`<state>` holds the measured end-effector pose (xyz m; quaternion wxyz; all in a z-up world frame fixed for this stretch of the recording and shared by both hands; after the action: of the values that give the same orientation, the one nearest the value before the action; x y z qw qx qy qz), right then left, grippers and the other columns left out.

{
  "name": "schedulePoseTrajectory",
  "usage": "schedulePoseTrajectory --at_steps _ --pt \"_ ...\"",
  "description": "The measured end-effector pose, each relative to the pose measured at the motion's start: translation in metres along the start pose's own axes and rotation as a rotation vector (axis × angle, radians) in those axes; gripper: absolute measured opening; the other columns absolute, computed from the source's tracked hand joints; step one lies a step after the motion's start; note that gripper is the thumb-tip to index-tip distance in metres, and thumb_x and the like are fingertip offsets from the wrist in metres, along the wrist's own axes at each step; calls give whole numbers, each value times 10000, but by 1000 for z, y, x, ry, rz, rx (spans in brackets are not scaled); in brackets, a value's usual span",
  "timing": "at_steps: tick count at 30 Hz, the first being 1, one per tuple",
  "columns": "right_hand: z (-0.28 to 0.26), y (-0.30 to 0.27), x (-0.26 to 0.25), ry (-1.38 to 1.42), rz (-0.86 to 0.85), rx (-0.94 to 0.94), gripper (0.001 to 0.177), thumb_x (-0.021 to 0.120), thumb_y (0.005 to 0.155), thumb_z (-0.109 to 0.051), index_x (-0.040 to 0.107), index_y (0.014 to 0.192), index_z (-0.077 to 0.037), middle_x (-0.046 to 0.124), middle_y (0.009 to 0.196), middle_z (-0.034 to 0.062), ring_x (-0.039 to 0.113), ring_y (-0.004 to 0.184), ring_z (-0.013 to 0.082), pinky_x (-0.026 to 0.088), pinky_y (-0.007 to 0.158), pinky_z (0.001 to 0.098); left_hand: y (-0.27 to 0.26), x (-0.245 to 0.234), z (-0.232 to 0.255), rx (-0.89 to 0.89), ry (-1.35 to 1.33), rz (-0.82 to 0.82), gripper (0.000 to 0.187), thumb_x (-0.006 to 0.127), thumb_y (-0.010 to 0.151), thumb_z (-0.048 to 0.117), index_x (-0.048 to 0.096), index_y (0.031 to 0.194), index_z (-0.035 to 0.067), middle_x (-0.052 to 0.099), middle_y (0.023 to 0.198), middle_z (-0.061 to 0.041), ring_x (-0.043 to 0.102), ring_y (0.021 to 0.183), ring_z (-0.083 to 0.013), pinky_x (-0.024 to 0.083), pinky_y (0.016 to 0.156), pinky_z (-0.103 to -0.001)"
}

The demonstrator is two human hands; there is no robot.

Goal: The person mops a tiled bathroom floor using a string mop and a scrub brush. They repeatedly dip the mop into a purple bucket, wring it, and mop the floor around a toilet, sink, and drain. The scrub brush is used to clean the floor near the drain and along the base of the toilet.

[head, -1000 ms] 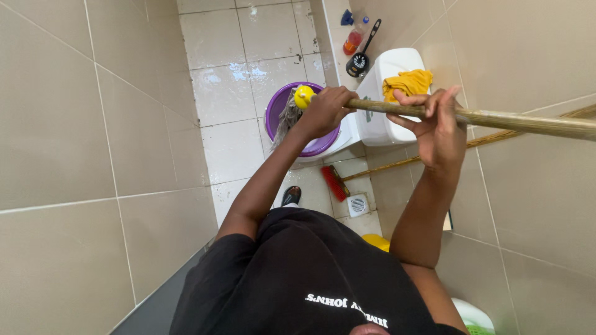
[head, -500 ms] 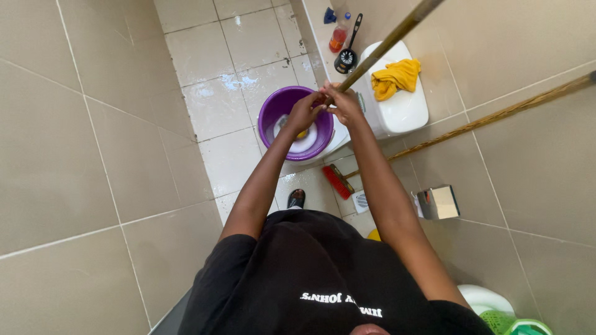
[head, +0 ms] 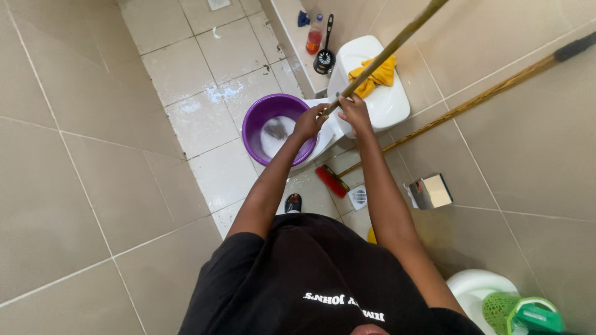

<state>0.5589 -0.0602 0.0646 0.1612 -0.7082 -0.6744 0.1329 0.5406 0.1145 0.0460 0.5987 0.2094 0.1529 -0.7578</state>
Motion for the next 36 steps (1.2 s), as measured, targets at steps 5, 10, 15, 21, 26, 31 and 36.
schedulePoseTrajectory --at_steps 5,10,15,21,26,31,36 --pt "-14 -33 -96 23 377 -109 394 678 894 -148 637 1281 -87 669 1025 51 646 900 146 551 739 315 9 39 -22 -81 81 -106 419 699 961 337 641 1348 188 736 1135 -144 705 1051 -330 543 907 -439" --pt "-59 -118 -216 -215 1351 -578 557 732 817 -103 489 1302 21 458 1291 212 566 1169 322 504 1046 418 -11 41 -28 40 54 -20 584 742 899 356 571 1392 95 643 1309 -193 609 1208 -367 484 1023 -441" --pt "-73 -84 -273 -258 1164 -283 676 850 806 -225 451 1281 43 411 1277 221 499 1163 351 488 982 419 -51 19 -28 -32 146 130 684 748 909 333 477 1446 10 540 1416 -225 502 1319 -392 394 1105 -465" --pt "-69 -40 -278 -12 701 -434 321 767 940 -237 660 1098 22 671 1020 87 612 874 170 501 782 333 -160 7 -45 -296 114 183 545 675 944 257 516 1409 23 589 1386 -175 550 1319 -325 427 1120 -455" --pt "-50 -57 -268 -22 438 -339 428 599 1090 -305 539 758 -41 594 645 30 576 569 133 478 582 286 -310 13 -78 -487 73 343 411 652 945 218 609 1298 11 715 1118 -191 681 1086 -346 527 945 -441" --pt "-18 -154 -181 160 201 -385 389 643 1033 -198 448 702 -137 414 586 -30 391 459 95 333 448 279 -429 45 -76 -593 163 422 228 662 952 187 720 1106 28 726 1099 -192 680 1047 -368 527 915 -451" --pt "1 -270 -75 206 -183 -517 416 655 1013 -95 405 681 -124 391 585 -24 309 480 70 231 447 251 -466 88 -2 -522 12 486 267 679 919 211 717 1111 30 730 1096 -173 703 1027 -315 546 930 -407"
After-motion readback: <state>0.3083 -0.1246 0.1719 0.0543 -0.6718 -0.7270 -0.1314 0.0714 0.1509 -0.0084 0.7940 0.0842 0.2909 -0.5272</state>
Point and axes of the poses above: each hand's wrist, its own y-axis towards the middle knuckle, its own x-axis out of the palm, z = x × y, the point moved 7 cm from there along y, towards the middle knuckle
